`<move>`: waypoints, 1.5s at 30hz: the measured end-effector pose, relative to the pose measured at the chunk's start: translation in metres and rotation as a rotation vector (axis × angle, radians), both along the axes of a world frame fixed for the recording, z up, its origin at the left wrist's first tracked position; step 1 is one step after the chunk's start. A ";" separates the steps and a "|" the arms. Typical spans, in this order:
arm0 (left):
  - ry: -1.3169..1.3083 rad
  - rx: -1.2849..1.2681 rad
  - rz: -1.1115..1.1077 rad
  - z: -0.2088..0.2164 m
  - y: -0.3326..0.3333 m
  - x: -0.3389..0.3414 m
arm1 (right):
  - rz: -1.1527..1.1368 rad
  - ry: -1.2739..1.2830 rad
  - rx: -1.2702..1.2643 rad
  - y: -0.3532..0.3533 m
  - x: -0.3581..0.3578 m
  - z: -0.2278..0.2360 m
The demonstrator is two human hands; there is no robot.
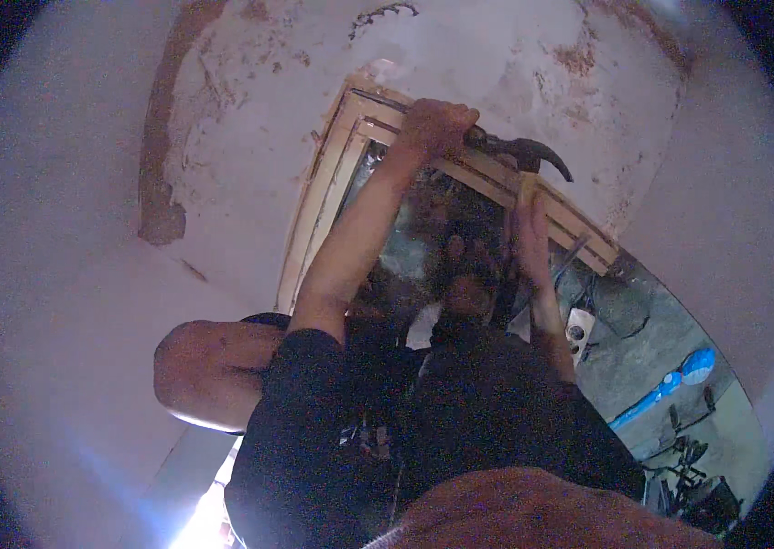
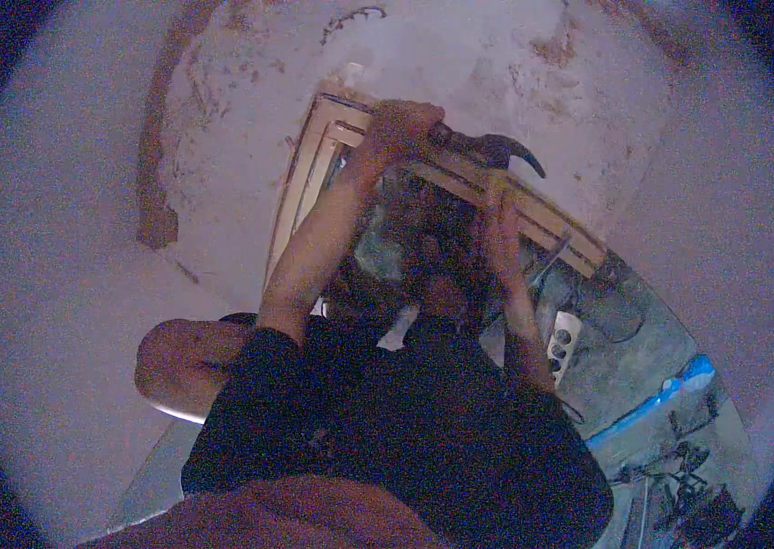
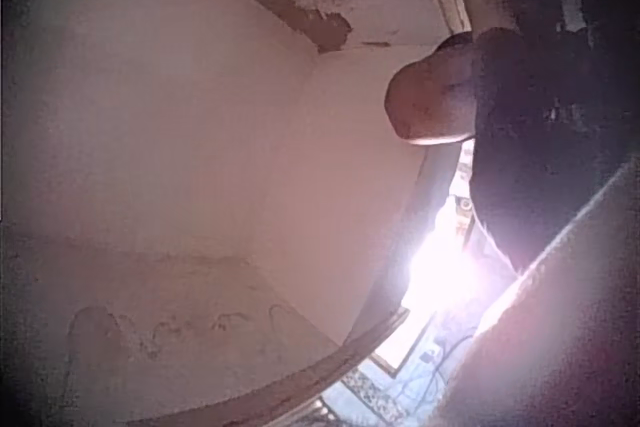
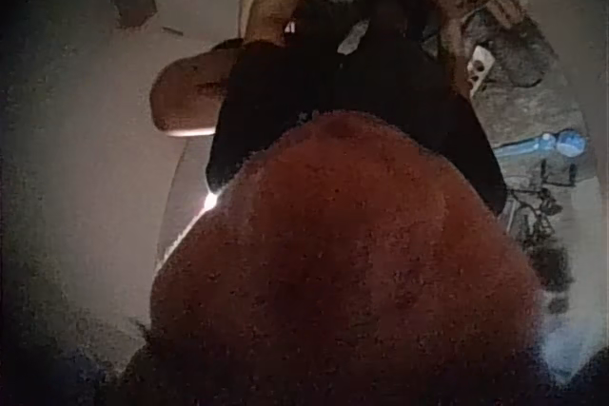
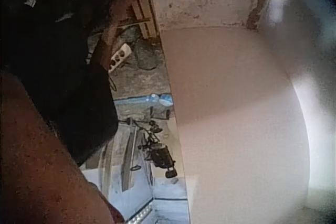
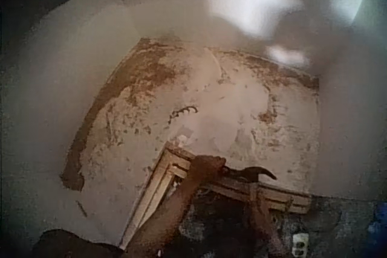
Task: The person uses a hammer and a screwdriver to secure a wooden frame into an opening in the ceiling.
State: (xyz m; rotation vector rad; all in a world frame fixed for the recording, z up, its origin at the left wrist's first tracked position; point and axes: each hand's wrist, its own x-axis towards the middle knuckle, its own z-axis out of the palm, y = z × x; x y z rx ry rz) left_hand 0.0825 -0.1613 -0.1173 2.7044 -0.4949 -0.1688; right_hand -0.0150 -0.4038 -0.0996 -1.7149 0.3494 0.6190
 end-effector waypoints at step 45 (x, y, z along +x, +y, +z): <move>0.109 -0.111 0.001 0.020 -0.032 0.003 | 0.018 -0.287 -0.262 -0.009 0.016 0.046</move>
